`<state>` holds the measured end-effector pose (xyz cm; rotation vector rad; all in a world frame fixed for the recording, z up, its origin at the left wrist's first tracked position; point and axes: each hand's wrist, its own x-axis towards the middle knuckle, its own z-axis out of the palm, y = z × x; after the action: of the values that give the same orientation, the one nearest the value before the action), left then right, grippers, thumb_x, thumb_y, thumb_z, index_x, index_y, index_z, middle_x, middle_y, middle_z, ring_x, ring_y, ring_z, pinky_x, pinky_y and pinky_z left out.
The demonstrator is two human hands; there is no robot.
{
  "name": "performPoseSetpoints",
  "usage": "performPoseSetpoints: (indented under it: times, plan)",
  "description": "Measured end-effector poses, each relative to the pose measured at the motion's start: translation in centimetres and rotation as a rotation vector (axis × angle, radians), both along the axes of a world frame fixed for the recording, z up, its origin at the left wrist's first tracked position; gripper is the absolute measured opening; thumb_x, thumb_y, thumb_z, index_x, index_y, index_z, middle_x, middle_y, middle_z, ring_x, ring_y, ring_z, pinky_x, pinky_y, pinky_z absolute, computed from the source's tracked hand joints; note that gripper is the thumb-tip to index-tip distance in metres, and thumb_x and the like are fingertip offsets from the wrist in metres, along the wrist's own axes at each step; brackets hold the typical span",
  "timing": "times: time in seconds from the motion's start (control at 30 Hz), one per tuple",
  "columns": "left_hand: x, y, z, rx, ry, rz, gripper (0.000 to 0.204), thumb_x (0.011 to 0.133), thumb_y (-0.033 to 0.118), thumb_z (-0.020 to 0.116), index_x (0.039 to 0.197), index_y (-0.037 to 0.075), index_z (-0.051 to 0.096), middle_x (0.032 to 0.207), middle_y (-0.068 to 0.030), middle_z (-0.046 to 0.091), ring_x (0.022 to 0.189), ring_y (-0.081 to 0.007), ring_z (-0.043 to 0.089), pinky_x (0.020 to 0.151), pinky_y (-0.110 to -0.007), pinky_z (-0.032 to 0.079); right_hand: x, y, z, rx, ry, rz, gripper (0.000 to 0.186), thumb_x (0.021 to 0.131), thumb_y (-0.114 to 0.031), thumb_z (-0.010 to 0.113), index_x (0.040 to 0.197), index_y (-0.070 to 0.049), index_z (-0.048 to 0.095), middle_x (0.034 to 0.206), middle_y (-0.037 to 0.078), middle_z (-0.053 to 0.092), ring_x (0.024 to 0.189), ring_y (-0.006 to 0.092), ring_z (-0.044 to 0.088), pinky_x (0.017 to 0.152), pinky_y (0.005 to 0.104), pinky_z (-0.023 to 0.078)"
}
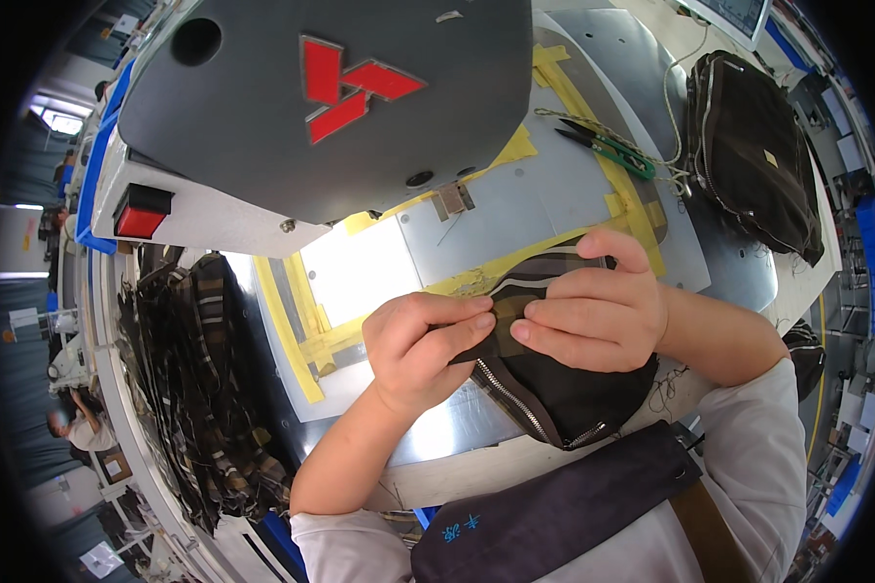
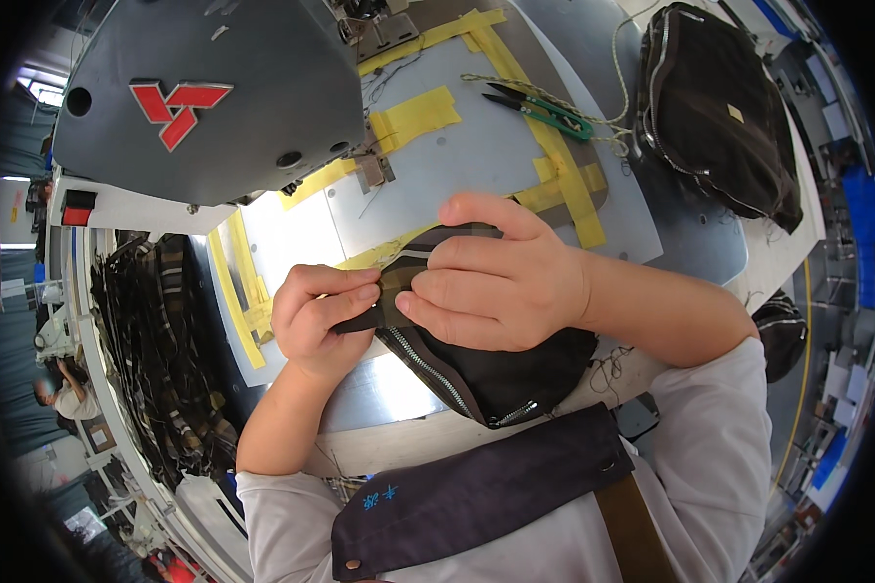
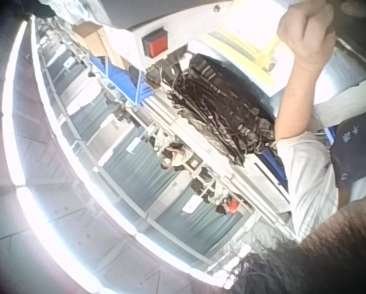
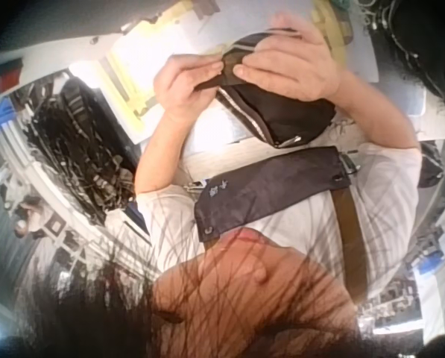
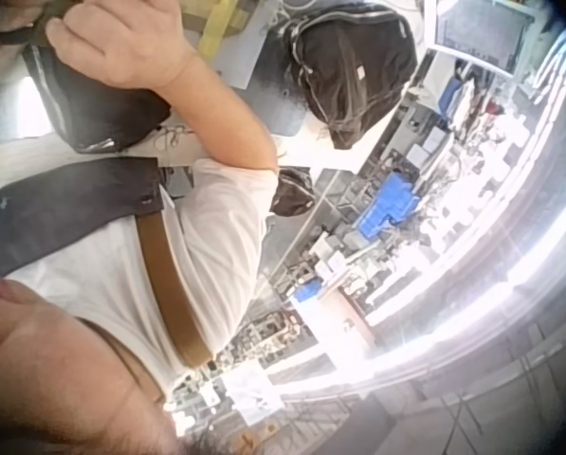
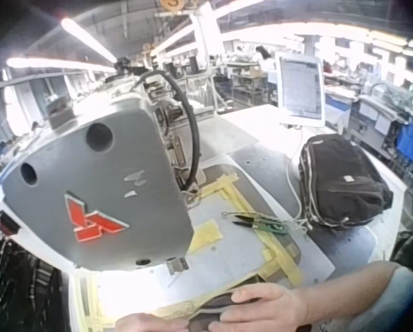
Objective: The person aligns a zipper on a dark fabric bag and sews it using an industrial sewing machine. They repeatedly guide the fabric under the needle, stitch sections, and trim excess thread with scissors. The person also inspects the zipper alignment and the interior of the bag during the process.
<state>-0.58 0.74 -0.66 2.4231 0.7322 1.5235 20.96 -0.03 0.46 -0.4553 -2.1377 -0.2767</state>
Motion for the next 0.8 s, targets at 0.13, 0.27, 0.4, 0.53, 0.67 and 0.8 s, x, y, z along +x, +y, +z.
performPoseSetpoints:
  times: [0.13,0.27,0.4,0.53,0.67,0.8]
  plan:
    - [-0.1,-0.2,-0.2,0.012,-0.003,0.000,0.021,0.065,0.004,0.079,0.078,0.010,0.064,0.083,-0.0022,0.067,0.059,-0.0140,0.061,0.045,-0.024,0.043,0.0,-0.1,0.0,0.041,0.027,0.008,0.008,0.077,-0.009,0.069,0.083,-0.010,0.064,0.080,-0.002,0.059,0.069,0.0125,0.058,0.081,0.0380,0.048]
    - [-0.2,-0.3,0.2,0.057,0.022,-0.037,0.023,0.064,0.004,0.080,0.078,0.011,0.063,0.080,-0.0012,0.066,0.056,-0.0143,0.059,0.043,-0.024,0.040,-0.1,-0.3,0.0,0.044,0.049,0.029,0.007,0.075,-0.008,0.068,0.081,-0.010,0.064,0.079,-0.002,0.059,0.067,0.0123,0.057,0.079,0.0363,0.047]
    - [-0.7,-0.4,0.6,0.146,0.063,-0.053,0.026,0.062,0.005,0.081,0.078,0.014,0.062,0.076,0.0013,0.063,0.058,-0.0141,0.059,0.042,-0.024,0.037,0.2,-0.5,0.2,0.059,0.054,0.053,0.008,0.073,-0.008,0.067,0.079,-0.010,0.064,0.078,-0.002,0.059,0.066,0.0119,0.057,0.078,0.0348,0.047]
    - [-0.7,-0.5,0.8,0.220,0.075,-0.037,0.027,0.062,0.006,0.080,0.079,0.016,0.061,0.073,0.0042,0.060,0.061,-0.0138,0.059,0.044,-0.023,0.035,0.6,-0.6,0.2,0.056,0.051,0.079,0.008,0.072,-0.009,0.067,0.079,-0.010,0.063,0.077,-0.001,0.059,0.065,0.0122,0.057,0.079,0.0349,0.047]
    - [-0.9,-0.6,0.9,0.259,0.097,-0.064,0.027,0.063,0.005,0.079,0.079,0.015,0.060,0.076,0.0045,0.058,0.063,-0.0132,0.059,0.047,-0.023,0.035,0.1,-0.3,0.9,0.001,0.052,0.069,0.007,0.073,-0.009,0.065,0.080,-0.009,0.063,0.077,-0.001,0.058,0.064,0.0136,0.057,0.081,0.0365,0.047]
    - [-1.1,-0.3,0.7,0.307,0.113,-0.062,0.026,0.064,0.005,0.079,0.079,0.014,0.059,0.080,0.0035,0.056,0.064,-0.0128,0.059,0.047,-0.024,0.034,0.2,0.0,0.6,-0.065,0.022,0.028,0.006,0.075,-0.007,0.065,0.081,-0.008,0.063,0.076,0.000,0.058,0.064,0.0147,0.058,0.081,0.0386,0.048]
